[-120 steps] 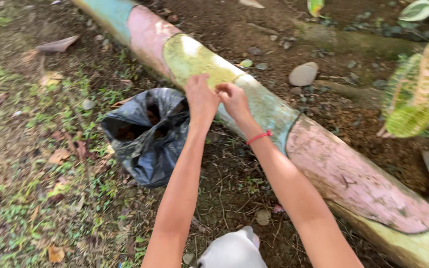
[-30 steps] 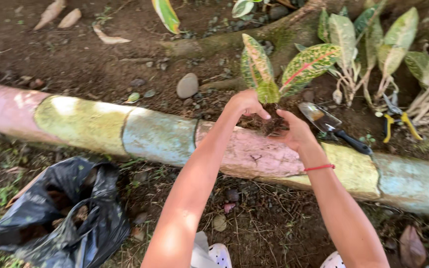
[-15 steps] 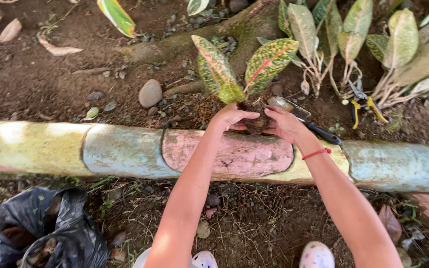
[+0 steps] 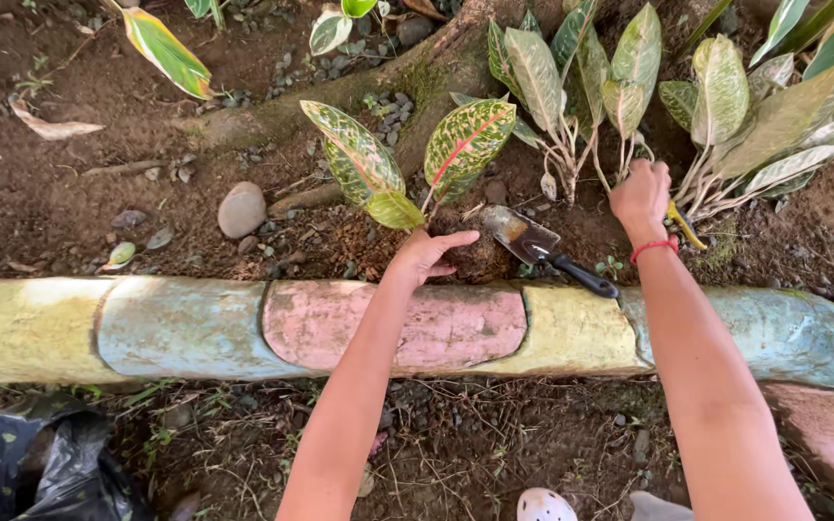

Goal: The person digs a hole in the soil using a hand trowel and places a small plant into it. They then use pruning shears to trim the plant's roots and pack soil around the base to secure it in place.

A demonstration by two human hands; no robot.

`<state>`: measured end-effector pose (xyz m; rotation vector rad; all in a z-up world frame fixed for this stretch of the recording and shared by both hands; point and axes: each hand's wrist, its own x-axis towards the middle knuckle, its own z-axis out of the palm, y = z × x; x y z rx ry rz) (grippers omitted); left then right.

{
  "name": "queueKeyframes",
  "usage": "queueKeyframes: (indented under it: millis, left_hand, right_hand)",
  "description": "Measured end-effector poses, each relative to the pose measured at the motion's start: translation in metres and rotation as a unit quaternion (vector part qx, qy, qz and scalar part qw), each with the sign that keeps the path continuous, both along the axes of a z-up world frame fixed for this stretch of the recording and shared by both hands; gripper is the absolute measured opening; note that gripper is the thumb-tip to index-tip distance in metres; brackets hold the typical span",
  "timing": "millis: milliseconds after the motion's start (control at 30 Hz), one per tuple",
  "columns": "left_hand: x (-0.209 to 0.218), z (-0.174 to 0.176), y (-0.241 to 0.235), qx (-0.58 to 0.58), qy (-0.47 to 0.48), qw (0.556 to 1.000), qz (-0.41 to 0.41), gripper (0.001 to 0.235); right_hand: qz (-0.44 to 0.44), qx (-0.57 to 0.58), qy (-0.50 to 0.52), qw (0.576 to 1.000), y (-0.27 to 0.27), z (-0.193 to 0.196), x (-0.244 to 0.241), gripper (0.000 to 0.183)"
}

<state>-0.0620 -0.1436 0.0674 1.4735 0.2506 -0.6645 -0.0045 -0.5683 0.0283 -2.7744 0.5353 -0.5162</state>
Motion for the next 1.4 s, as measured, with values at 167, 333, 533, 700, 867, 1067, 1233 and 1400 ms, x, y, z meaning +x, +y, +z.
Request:
queueKeyframes:
  millis: [167,333,533,700,867,1067,1233,1400]
  left_hand:
    - [0.004,-0.014,-0.028,0.051,-0.009,0.998,0.026,0.143]
    - [0.004,-0.02,-0.026,0.069,-0.045,0.995,0.049,0.148]
    - [-0.008,-0.012,-0.026,0.099,-0.027,0.993,0.057,0.152]
    - [-0.019,-0.015,-0.013,0.088,-0.015,0.993,0.074,0.155]
    - [-0.013,-0.025,0.003,0.138,-0.094,0.981,0.095,0.147]
    - [-0.02,0.0,0.023,-0.067,-0.03,0.993,0.088,0.126]
    - [-0.026,0.01,0.058,-0.031,0.0,0.995,0.09,0.122]
    - [-0.043,0.036,0.093,-0.045,-0.042,0.998,0.028,0.111]
  right_hand:
    - [-0.123,0.064,0.201,0.97,-0.04,-0.008,-0.042,0.12]
    - [-0.086,0.038,0.202,0.975,-0.068,-0.02,-0.051,0.125]
    - [-0.107,-0.002,0.245,0.964,-0.064,-0.025,-0.042,0.134]
    - [-0.107,0.349,0.247,0.898,-0.069,0.014,-0.034,0.073]
    - [0.014,0.484,0.209,0.849,0.011,0.07,-0.067,0.052]
    - [0.217,0.36,0.404,0.813,0.146,0.121,-0.104,0.051]
    - [0.347,0.151,0.427,0.821,0.174,0.111,-0.129,0.066]
    - [0.366,0.065,0.399,0.838,0.164,0.095,-0.121,0.068]
